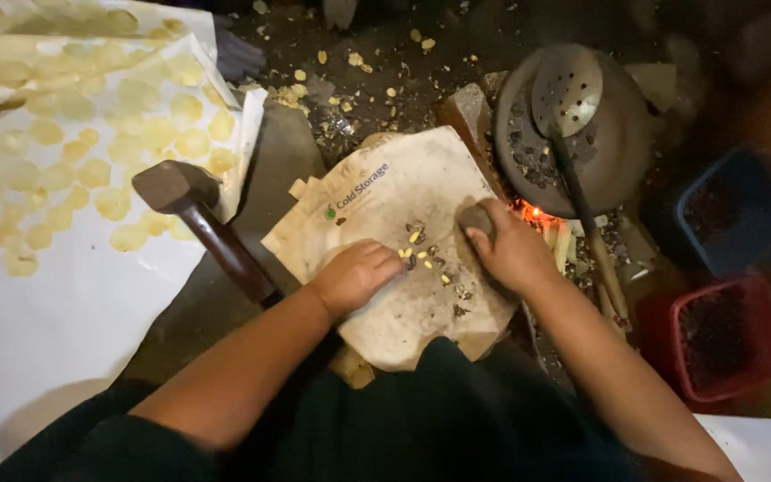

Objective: Manually cracking nuts with a hammer and sorting the kernels from the shells

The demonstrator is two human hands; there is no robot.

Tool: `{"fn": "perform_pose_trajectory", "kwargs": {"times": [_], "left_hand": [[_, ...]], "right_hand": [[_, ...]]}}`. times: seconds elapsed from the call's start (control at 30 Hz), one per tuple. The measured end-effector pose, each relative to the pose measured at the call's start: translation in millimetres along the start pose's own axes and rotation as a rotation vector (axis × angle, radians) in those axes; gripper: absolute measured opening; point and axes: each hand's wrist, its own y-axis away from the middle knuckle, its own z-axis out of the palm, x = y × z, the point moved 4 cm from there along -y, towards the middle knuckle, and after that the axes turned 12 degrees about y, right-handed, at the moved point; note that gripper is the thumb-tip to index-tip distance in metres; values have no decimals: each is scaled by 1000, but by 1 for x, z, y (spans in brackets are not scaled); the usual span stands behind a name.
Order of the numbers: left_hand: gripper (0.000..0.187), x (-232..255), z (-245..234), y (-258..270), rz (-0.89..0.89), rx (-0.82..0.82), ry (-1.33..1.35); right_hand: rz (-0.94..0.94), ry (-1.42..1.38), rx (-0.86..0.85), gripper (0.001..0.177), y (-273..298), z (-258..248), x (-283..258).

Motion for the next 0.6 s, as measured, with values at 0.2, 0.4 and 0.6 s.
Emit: {"fn": "perform_pose_trajectory", "kwargs": {"times": [0.2,0.4,0.6], "left_hand": [[15,-2,7,-27,-69,-6,-3],[46,-21,37,-82,-476,77,-27],[38,-15,-6,-54,-543,201,63]], "right_hand": [[22,-58,45,53,3,24,14],[35,52,73,51,-5,23,6],[-151,-113,175,48,10,1,-41]]}}
